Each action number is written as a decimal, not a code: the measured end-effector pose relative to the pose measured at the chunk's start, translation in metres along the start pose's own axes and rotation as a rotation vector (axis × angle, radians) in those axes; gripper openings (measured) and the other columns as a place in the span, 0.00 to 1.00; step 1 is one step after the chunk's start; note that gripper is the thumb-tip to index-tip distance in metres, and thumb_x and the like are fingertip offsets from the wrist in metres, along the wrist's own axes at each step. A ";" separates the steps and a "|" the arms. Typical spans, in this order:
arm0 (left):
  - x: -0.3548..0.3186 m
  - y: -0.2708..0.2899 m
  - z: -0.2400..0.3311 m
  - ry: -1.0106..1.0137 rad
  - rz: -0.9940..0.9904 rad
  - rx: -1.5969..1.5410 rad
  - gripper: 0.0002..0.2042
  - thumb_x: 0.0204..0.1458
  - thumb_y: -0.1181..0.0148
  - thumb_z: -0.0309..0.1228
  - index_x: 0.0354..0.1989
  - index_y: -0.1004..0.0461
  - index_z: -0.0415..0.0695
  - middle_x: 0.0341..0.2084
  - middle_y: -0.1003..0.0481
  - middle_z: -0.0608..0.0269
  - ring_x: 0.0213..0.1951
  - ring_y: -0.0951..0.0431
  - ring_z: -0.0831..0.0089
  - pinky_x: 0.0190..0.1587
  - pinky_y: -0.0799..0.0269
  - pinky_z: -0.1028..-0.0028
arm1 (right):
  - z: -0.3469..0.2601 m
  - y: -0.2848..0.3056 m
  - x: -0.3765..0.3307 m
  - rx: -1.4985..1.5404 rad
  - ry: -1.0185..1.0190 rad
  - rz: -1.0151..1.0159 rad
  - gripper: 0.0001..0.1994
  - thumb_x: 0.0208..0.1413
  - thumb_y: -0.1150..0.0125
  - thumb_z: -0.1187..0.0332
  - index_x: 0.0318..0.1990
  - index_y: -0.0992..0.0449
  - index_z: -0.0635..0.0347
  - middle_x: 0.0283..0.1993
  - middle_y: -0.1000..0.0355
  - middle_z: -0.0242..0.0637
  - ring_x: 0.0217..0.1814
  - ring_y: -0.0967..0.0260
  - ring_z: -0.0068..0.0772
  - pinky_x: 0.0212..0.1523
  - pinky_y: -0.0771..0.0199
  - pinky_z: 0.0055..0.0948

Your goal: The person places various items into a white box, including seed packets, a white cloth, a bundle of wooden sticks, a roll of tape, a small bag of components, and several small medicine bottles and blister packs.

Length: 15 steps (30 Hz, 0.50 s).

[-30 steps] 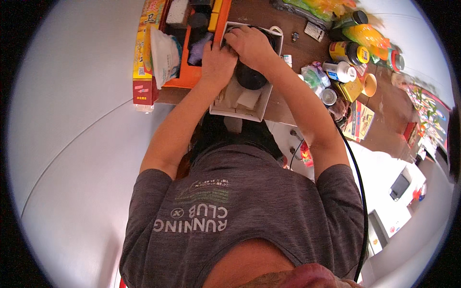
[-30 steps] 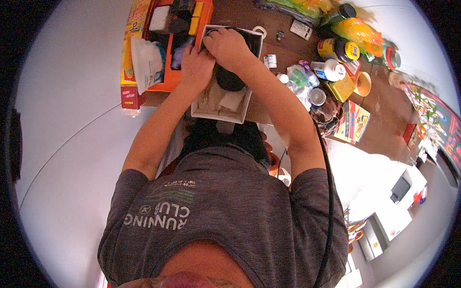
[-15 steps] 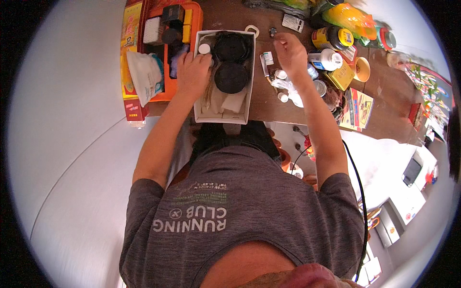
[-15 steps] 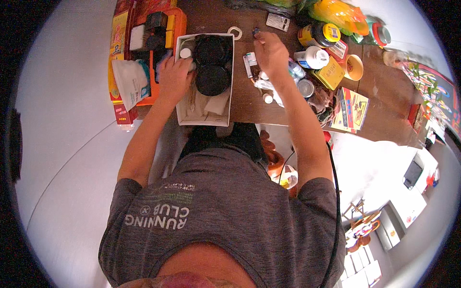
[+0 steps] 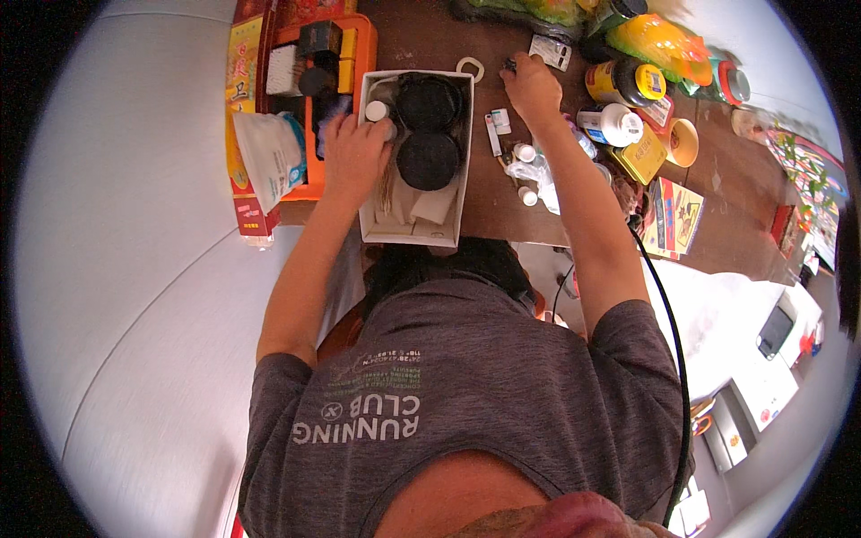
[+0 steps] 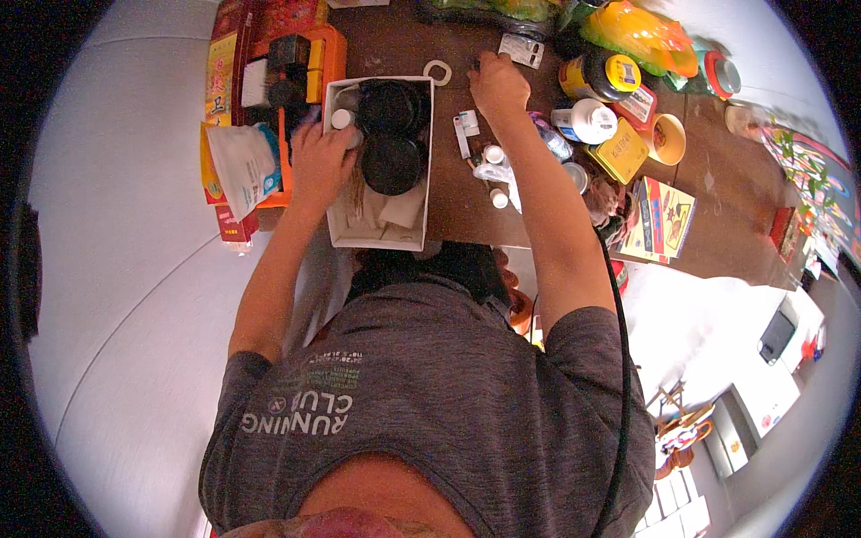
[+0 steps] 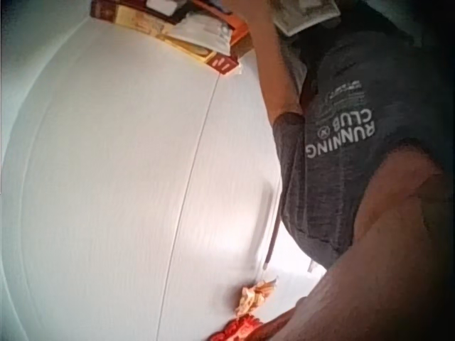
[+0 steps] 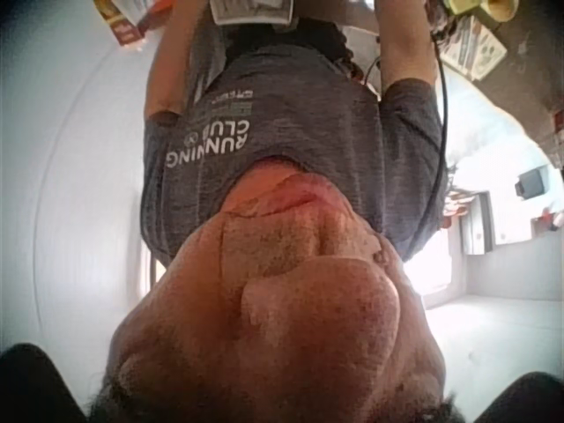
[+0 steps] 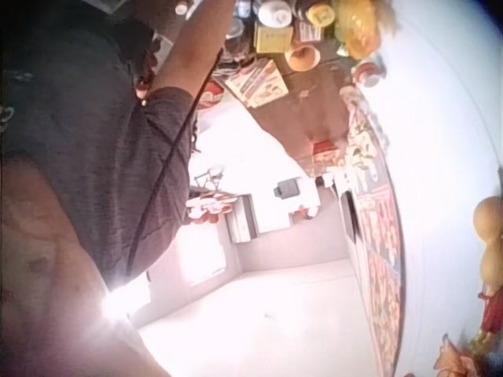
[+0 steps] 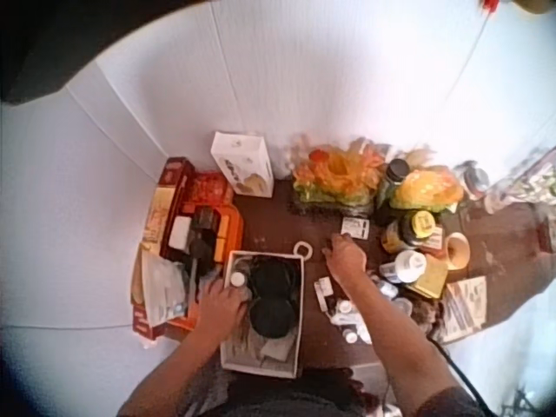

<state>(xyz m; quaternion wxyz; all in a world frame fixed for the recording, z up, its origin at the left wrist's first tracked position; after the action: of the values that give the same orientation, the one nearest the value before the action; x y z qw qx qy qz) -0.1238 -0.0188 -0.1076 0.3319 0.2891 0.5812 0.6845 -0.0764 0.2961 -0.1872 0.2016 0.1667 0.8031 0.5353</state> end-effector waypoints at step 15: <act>-0.008 0.008 -0.002 -0.008 0.038 -0.041 0.19 0.54 0.35 0.38 0.53 0.25 0.45 0.48 0.22 0.58 0.57 0.29 0.54 0.68 0.46 0.51 | 0.033 0.021 0.028 -0.253 -0.123 0.145 0.28 0.55 0.34 0.45 0.49 0.23 0.65 0.52 0.26 0.54 0.57 0.30 0.58 0.56 0.25 0.52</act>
<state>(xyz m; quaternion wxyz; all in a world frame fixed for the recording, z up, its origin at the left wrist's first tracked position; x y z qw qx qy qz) -0.1210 -0.0271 -0.1002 0.3268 0.2959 0.5601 0.7013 -0.0831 0.3432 -0.1835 0.2305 0.2300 0.7011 0.6343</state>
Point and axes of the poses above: each hand's wrist, its own x-axis towards the middle knuckle, its own y-axis out of the back of the hand, z = x × y, the point moved 2 cm from there along x, towards the middle knuckle
